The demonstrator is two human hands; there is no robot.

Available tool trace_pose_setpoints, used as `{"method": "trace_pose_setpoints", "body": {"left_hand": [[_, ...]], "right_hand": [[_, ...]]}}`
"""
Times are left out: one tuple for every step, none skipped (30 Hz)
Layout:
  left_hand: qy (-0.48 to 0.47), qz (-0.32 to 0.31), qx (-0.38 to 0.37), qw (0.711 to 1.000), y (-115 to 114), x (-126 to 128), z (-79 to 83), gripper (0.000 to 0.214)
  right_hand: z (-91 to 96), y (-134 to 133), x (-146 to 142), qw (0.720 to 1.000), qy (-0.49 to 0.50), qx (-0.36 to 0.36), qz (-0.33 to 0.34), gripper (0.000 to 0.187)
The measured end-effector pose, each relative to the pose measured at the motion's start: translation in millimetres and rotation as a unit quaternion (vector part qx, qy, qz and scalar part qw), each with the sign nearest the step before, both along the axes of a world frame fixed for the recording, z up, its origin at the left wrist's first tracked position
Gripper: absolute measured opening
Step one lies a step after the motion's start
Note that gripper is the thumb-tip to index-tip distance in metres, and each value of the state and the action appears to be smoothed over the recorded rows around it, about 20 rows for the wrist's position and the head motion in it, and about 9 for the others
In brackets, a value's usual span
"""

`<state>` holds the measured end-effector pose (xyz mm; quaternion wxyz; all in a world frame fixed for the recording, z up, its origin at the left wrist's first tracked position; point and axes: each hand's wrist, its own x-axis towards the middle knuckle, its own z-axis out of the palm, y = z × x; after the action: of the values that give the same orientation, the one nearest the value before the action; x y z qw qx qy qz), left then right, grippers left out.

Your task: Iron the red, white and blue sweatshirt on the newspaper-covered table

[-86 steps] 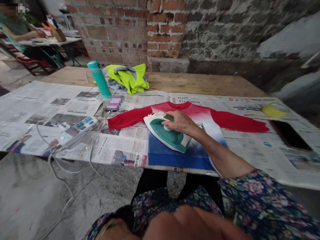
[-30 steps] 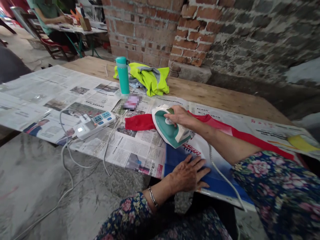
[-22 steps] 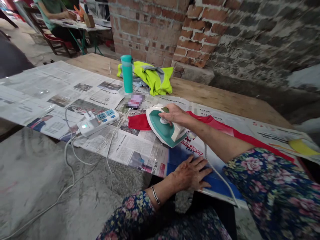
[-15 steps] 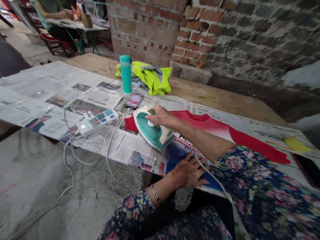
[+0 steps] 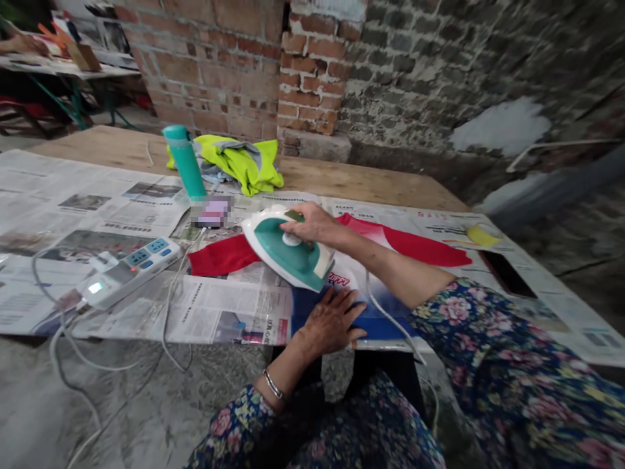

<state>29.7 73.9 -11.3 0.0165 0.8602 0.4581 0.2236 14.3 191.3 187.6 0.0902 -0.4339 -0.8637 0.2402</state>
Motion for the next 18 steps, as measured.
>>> {"method": "trace_pose_setpoints", "body": {"left_hand": [[-0.001, -0.001, 0.005, 1.000, 0, -1, -0.6, 0.059], [-0.001, -0.002, 0.009, 1.000, -1, -1, -0.9, 0.059], [0.002, -0.003, 0.011, 1.000, -1, -2, -0.8, 0.058], [0.006, -0.004, 0.011, 1.000, -2, -3, -0.5, 0.058], [0.011, -0.004, 0.011, 1.000, -2, -3, -0.1, 0.059], [0.016, -0.003, 0.010, 1.000, -2, -4, 0.3, 0.059], [0.020, -0.003, 0.011, 1.000, -2, -5, 0.7, 0.060], [0.023, -0.003, 0.011, 1.000, -2, -5, 1.0, 0.060], [0.026, -0.004, 0.012, 1.000, -2, -6, 1.2, 0.061], [0.028, -0.005, 0.012, 1.000, -2, -6, 1.3, 0.061], [0.028, -0.006, 0.012, 0.999, -2, -7, 1.4, 0.061], [0.028, -0.008, 0.012, 0.999, -2, -8, 1.7, 0.060], [0.028, -0.010, 0.011, 1.000, -3, -8, 2.1, 0.060], [0.026, -0.011, 0.009, 1.000, -3, -9, 2.8, 0.060], [0.025, -0.013, 0.007, 1.000, -4, -10, 3.6, 0.060], [0.022, -0.015, 0.005, 1.000, -4, -11, 4.7, 0.059], [0.019, -0.017, 0.003, 1.000, -5, -11, 5.8, 0.059], [0.015, -0.020, 0.001, 1.000, -6, -12, 7.0, 0.058]], "right_hand": [[1.4, 9, 13, 1.000, -0.003, -0.001, -0.014, 0.020], [2.5, 19, 25, 1.000, -0.007, 0.005, -0.030, 0.020], [2.9, 29, 38, 0.999, -0.014, 0.019, -0.048, 0.021], [2.5, 39, 50, 0.996, -0.026, 0.039, -0.071, 0.021], [1.3, 48, 62, 0.993, -0.041, 0.059, -0.093, 0.023], [-0.8, 56, 74, 0.989, -0.055, 0.077, -0.112, 0.025], [-3.6, 63, 85, 0.985, -0.070, 0.090, -0.126, 0.027], [-7.1, 70, 96, 0.983, -0.082, 0.096, -0.135, 0.028], [-11.2, 76, 106, 0.981, -0.091, 0.099, -0.141, 0.029], [-15.5, 80, 115, 0.979, -0.099, 0.099, -0.146, 0.030], [-19.9, 84, 123, 0.978, -0.104, 0.098, -0.154, 0.030], [-24.2, 88, 130, 0.976, -0.106, 0.097, -0.163, 0.031], [-28.2, 91, 136, 0.975, -0.104, 0.095, -0.173, 0.030], [-31.7, 93, 141, 0.973, -0.101, 0.094, -0.185, 0.030], [-34.5, 96, 144, 0.971, -0.097, 0.092, -0.196, 0.031], [-36.5, 99, 145, 0.969, -0.094, 0.090, -0.210, 0.032], [-37.6, 102, 146, 0.966, -0.093, 0.090, -0.225, 0.035], [-37.8, 104, 145, 0.962, -0.093, 0.091, -0.240, 0.039]]}}
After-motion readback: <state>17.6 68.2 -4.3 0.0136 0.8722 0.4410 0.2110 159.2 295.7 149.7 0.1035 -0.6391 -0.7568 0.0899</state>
